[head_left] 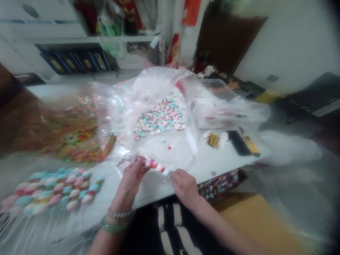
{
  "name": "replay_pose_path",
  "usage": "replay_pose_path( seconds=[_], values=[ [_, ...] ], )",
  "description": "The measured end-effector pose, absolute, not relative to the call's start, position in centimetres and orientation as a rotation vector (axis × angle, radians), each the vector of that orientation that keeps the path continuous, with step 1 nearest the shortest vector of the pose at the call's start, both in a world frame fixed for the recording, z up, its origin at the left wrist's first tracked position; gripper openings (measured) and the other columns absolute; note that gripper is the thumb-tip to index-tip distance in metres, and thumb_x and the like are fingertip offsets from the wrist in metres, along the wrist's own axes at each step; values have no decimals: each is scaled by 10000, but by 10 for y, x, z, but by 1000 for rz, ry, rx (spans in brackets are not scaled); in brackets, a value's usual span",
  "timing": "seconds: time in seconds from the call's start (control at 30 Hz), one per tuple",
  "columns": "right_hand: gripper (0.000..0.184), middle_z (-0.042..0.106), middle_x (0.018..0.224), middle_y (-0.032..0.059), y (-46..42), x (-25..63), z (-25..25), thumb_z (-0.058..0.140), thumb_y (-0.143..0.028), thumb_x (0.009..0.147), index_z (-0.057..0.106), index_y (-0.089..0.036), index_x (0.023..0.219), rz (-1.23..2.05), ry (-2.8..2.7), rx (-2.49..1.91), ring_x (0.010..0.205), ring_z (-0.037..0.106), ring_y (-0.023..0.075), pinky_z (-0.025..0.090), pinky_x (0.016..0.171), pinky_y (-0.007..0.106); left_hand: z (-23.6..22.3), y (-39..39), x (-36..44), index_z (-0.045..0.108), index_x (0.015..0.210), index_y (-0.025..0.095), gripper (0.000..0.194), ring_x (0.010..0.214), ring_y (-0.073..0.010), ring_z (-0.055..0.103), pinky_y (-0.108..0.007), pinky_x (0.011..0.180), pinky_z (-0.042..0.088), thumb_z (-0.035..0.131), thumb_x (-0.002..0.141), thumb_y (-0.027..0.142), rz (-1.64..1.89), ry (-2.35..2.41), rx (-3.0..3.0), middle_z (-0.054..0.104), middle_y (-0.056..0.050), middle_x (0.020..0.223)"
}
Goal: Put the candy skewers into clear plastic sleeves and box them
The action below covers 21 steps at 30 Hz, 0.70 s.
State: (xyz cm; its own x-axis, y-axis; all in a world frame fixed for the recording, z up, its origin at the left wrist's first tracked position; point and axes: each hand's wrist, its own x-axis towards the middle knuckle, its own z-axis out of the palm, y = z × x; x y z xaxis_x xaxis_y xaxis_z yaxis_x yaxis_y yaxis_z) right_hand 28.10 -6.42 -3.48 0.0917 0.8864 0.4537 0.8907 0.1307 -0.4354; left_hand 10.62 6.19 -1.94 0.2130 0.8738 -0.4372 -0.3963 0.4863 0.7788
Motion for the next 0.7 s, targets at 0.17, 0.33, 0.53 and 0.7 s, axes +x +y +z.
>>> replay_pose_path(
  seconds=[0.17,0.33,0.53,0.7],
  values=[
    [299,558,676,33,-67,277,-33,423,-74,936,643,-192,772,-124,-1792,-1660,668,502,170,350,633,277,-24,60,112,726,871,146,354,752,-165,686,-270,704,569,910,569,171,946,1004,556,738,-36,850],
    [222,586,696,19,-61,272,-37,479,-141,873,638,-198,728,447,-1457,-1653,689,533,153,374,651,258,-30,53,118,735,814,116,370,719,-179,679,-291,708,555,901,614,380,858,1025,619,739,-75,791],
    [50,477,531,-57,-51,275,-27,571,-222,675,603,-184,667,1432,-697,-1555,496,366,88,270,510,233,-30,55,115,753,849,119,542,758,-233,681,-350,733,537,806,643,618,668,1090,761,749,-128,850],
    [130,463,489,-66,-51,278,-27,625,-263,597,598,-163,675,1627,-512,-1397,429,291,50,126,456,227,-37,60,108,761,803,127,536,747,-221,642,-337,755,508,818,613,625,610,1165,960,728,-104,796]
  ],
)
